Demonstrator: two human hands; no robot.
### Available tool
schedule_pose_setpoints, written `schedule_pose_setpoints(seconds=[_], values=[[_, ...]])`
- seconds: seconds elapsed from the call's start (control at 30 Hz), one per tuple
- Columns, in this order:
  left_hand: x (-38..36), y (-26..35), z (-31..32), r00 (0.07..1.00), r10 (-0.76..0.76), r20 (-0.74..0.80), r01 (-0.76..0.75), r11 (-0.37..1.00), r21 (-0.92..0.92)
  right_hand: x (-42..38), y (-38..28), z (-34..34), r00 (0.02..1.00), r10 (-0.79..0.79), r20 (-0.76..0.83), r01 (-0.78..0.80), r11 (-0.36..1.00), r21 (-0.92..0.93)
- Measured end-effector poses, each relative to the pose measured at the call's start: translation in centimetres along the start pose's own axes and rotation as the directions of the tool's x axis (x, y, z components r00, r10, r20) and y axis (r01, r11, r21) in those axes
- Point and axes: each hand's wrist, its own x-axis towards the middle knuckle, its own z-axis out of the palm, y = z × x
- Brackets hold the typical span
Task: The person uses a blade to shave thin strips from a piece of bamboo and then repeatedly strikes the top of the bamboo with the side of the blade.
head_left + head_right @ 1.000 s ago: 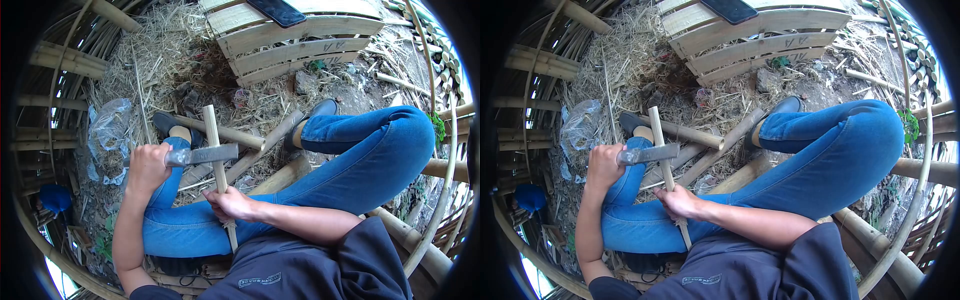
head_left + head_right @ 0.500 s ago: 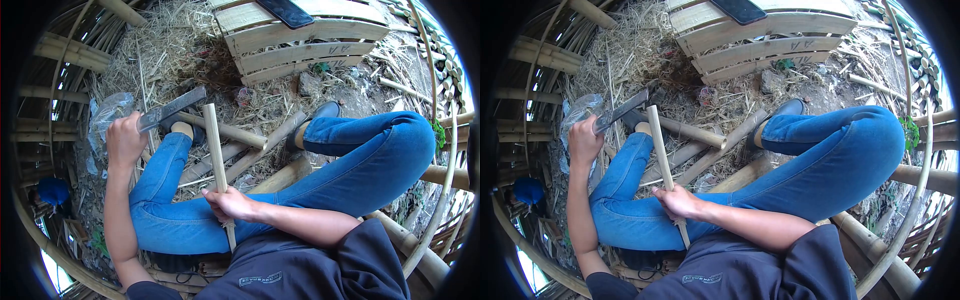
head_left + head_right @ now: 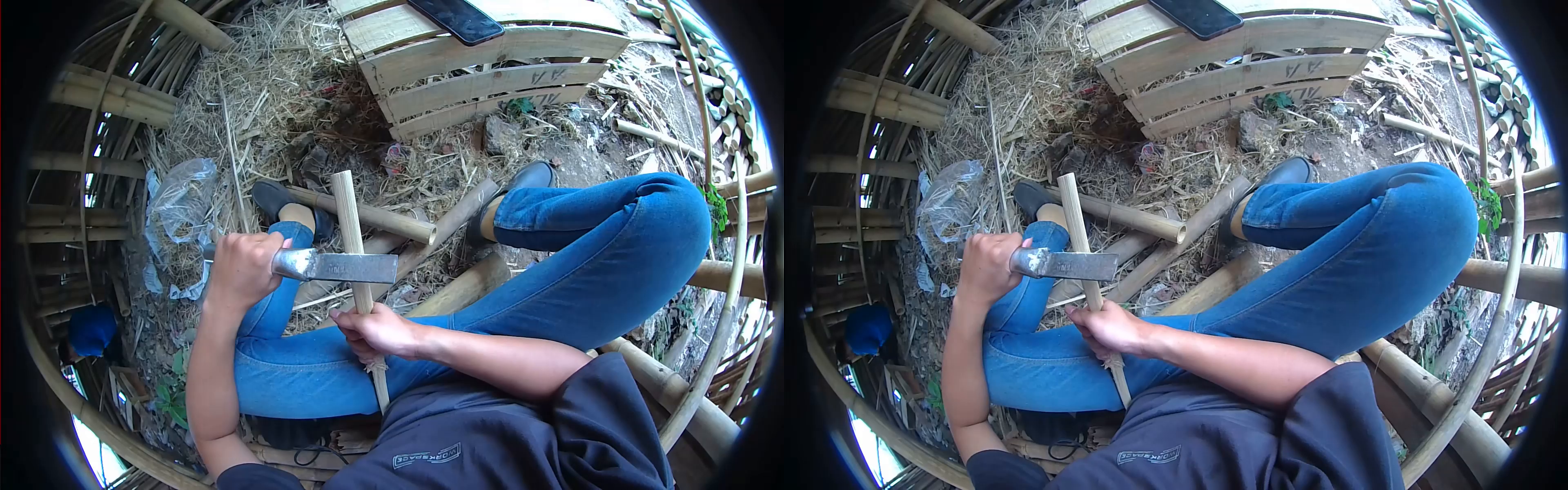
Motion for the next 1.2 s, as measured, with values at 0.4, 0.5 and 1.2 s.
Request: schedule_pose_setpoints(seconds=[0.4, 0.5, 1.2], values=[[2.3, -1.6, 0.3, 0.982, -0.124, -0.144, 0.144, 0.979, 0.141, -0.3, -0.3, 0.1, 1.000, 0.025, -0.001, -0.025, 0.999, -0.045], [2.6, -2.2, -0.3, 0.965, -0.197, -0.171, 0.226, 0.959, 0.171, -0.2, -0.5, 0.3, 1.000, 0.016, -0.021, -0.017, 0.998, -0.057], [1.3, -1.1, 1.0, 1.000, 0.015, -0.008, -0.015, 1.000, 0.019, -0.5, -0.6, 0.6, 1.000, 0.007, -0.027, -0.007, 1.000, 0.006]])
